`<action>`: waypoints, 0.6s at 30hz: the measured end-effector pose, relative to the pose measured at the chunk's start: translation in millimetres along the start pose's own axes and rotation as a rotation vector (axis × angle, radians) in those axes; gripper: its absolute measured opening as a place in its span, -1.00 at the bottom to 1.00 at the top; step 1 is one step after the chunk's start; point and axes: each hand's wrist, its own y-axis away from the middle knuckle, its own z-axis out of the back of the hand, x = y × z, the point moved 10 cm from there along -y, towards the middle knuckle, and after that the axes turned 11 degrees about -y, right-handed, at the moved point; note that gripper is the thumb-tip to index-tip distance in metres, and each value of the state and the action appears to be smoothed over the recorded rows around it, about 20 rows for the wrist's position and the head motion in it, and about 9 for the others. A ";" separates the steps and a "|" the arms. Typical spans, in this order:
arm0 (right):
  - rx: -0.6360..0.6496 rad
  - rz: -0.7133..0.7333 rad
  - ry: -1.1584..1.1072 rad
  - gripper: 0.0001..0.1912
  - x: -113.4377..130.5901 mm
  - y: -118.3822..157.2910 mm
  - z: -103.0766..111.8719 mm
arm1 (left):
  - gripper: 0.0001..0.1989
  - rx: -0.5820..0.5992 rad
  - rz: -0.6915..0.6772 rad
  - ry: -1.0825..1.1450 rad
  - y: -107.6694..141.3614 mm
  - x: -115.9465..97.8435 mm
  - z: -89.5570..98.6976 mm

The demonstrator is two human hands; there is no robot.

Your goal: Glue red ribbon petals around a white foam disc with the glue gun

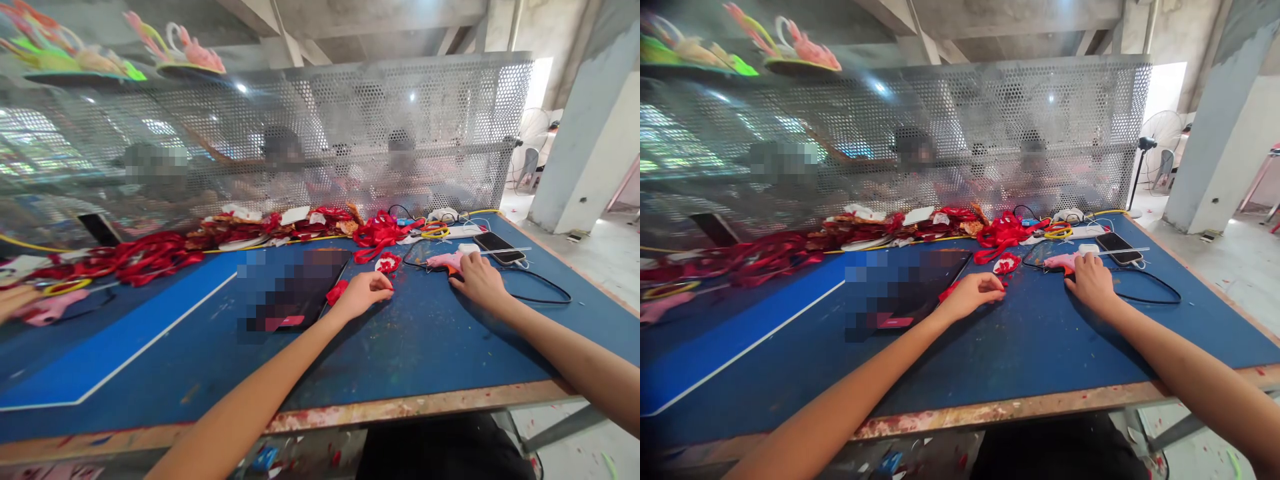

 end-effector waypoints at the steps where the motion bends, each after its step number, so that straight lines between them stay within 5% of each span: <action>1: 0.003 -0.004 -0.033 -0.59 -1.6 -1.9 -2.5 | -0.87 -0.009 0.039 0.084 -0.3 3.8 -0.9; 9: -0.042 -0.023 -0.456 -0.72 -23.6 -17.1 -9.8 | -0.72 0.034 0.305 0.635 5.5 20.1 -17.1; 13: -0.061 -0.036 -0.585 -0.72 -32.1 -22.7 -10.1 | -0.82 -0.028 0.340 0.721 3.7 26.9 -12.4; 18: 0.078 -0.041 -0.535 -0.82 -27.1 -20.1 -21.0 | -0.88 -0.054 0.324 0.727 3.0 28.4 -13.4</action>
